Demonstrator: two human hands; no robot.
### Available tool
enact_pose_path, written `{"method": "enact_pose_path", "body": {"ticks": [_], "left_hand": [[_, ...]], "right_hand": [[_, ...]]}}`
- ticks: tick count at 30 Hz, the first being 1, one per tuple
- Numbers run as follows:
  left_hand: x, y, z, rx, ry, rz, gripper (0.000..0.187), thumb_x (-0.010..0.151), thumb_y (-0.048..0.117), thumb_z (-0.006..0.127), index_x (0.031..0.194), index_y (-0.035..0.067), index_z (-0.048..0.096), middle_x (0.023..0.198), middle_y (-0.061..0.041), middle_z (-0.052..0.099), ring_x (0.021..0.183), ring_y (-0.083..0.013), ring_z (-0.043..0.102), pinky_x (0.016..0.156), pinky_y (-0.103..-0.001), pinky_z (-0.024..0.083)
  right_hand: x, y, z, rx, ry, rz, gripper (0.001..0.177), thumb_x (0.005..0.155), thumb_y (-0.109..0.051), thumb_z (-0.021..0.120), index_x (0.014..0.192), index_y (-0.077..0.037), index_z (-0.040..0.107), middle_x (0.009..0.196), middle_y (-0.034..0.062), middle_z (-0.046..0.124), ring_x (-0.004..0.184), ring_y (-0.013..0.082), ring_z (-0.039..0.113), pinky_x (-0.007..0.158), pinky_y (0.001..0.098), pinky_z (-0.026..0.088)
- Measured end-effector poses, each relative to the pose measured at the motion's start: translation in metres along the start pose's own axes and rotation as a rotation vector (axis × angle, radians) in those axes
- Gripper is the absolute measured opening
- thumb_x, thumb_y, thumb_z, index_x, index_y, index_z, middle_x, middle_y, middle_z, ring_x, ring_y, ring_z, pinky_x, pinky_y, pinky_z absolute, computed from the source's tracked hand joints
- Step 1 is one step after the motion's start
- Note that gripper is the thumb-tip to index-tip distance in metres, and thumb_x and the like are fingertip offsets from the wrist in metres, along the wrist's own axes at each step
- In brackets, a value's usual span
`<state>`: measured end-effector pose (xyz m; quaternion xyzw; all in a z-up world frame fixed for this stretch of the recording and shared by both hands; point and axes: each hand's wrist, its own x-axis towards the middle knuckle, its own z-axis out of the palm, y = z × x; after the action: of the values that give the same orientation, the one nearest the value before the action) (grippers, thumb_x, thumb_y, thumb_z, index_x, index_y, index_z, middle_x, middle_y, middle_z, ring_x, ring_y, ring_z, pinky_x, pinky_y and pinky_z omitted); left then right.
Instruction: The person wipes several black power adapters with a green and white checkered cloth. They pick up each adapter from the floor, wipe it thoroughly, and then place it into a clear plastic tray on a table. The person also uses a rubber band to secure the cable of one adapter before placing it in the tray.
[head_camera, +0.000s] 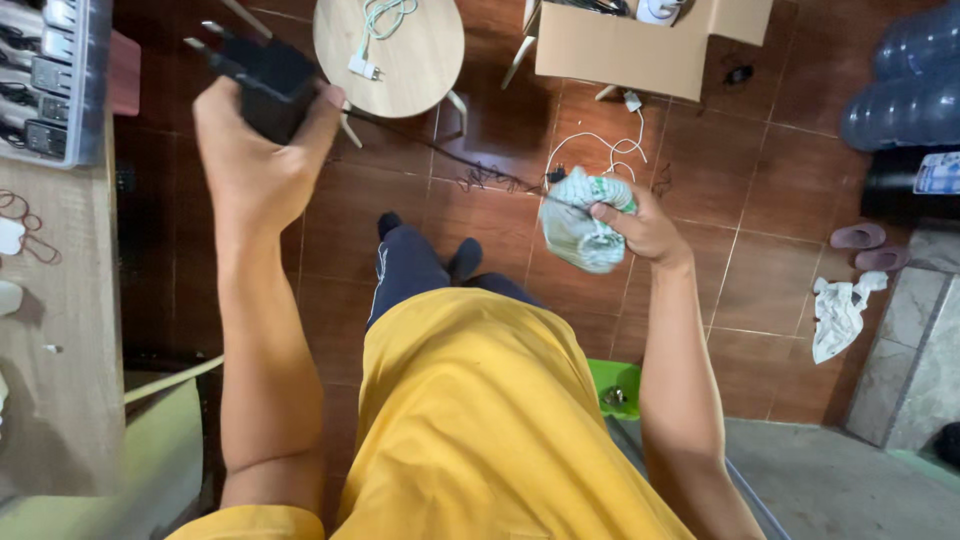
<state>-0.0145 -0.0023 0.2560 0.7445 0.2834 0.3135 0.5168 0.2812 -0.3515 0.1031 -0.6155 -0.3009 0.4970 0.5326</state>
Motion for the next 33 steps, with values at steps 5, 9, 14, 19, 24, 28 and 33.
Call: {"method": "enact_pose_path", "body": {"ticks": [5,9,14,19,24,28,33], "left_hand": [[0.0,-0.002,-0.015,0.023,0.03,-0.05,0.015,0.099,0.003,0.083,0.098,0.0,0.068,0.087,0.0,0.067,0.076,-0.0066,0.059,0.069,-0.024,0.047],[-0.001,-0.006,-0.027,-0.074,0.025,-0.24,0.014,0.094,0.002,0.081,0.091,0.002,0.067,0.078,0.002,0.062,0.068,-0.0064,0.053,0.061,-0.024,0.041],[0.004,-0.011,-0.058,-0.155,0.025,-0.265,0.013,0.091,0.002,0.079,0.09,0.003,0.066,0.083,0.004,0.063,0.075,-0.0049,0.055,0.068,-0.024,0.046],[0.017,-0.017,-0.081,-0.214,-0.079,-0.421,0.016,0.085,0.005,0.082,0.086,0.005,0.066,0.079,0.005,0.063,0.072,-0.0041,0.055,0.065,-0.024,0.046],[0.033,-0.026,-0.094,-0.171,-0.195,-0.367,0.016,0.084,0.006,0.082,0.085,0.005,0.066,0.079,0.005,0.062,0.073,-0.0044,0.054,0.066,-0.025,0.047],[0.047,-0.036,-0.098,-0.216,-0.207,-0.408,0.017,0.085,0.007,0.083,0.084,0.006,0.066,0.079,0.005,0.061,0.073,-0.0043,0.052,0.067,-0.025,0.047],[0.068,-0.051,-0.097,-0.415,0.069,-0.539,0.013,0.091,0.009,0.078,0.092,0.006,0.065,0.073,0.003,0.058,0.059,-0.0058,0.051,0.053,-0.024,0.039]], "right_hand": [[0.061,0.047,0.018,0.157,0.308,0.052,0.035,0.1,-0.022,0.068,0.128,-0.003,0.061,0.111,0.0008,0.07,0.098,0.0095,0.065,0.087,0.0291,0.054],[0.14,0.119,0.021,0.245,0.737,0.038,0.032,0.104,-0.025,0.066,0.122,0.001,0.063,0.106,0.0053,0.07,0.091,0.0126,0.066,0.082,0.032,0.057],[0.235,0.15,0.048,-0.061,0.764,0.06,0.036,0.098,-0.026,0.069,0.124,-0.001,0.064,0.109,0.0074,0.073,0.096,0.0137,0.066,0.085,0.0314,0.055],[0.333,0.118,0.073,-0.226,0.649,0.112,0.044,0.093,-0.032,0.076,0.122,0.0,0.066,0.112,0.0108,0.075,0.101,0.0179,0.07,0.088,0.0326,0.056],[0.385,0.056,0.102,-0.263,0.521,0.473,0.084,0.084,-0.041,0.081,0.148,-0.012,0.035,0.135,0.0102,0.051,0.111,0.0222,0.057,0.078,0.0413,0.057],[0.378,0.006,0.155,-0.205,0.269,-0.04,0.068,0.097,-0.057,0.06,0.14,-0.004,0.058,0.138,0.0148,0.065,0.129,0.0232,0.059,0.107,0.0369,0.046],[0.296,-0.055,0.222,0.491,-0.806,-0.127,0.098,0.101,-0.077,0.027,0.144,0.007,0.051,0.135,0.0164,0.065,0.128,0.0253,0.062,0.117,0.038,0.041]]}}
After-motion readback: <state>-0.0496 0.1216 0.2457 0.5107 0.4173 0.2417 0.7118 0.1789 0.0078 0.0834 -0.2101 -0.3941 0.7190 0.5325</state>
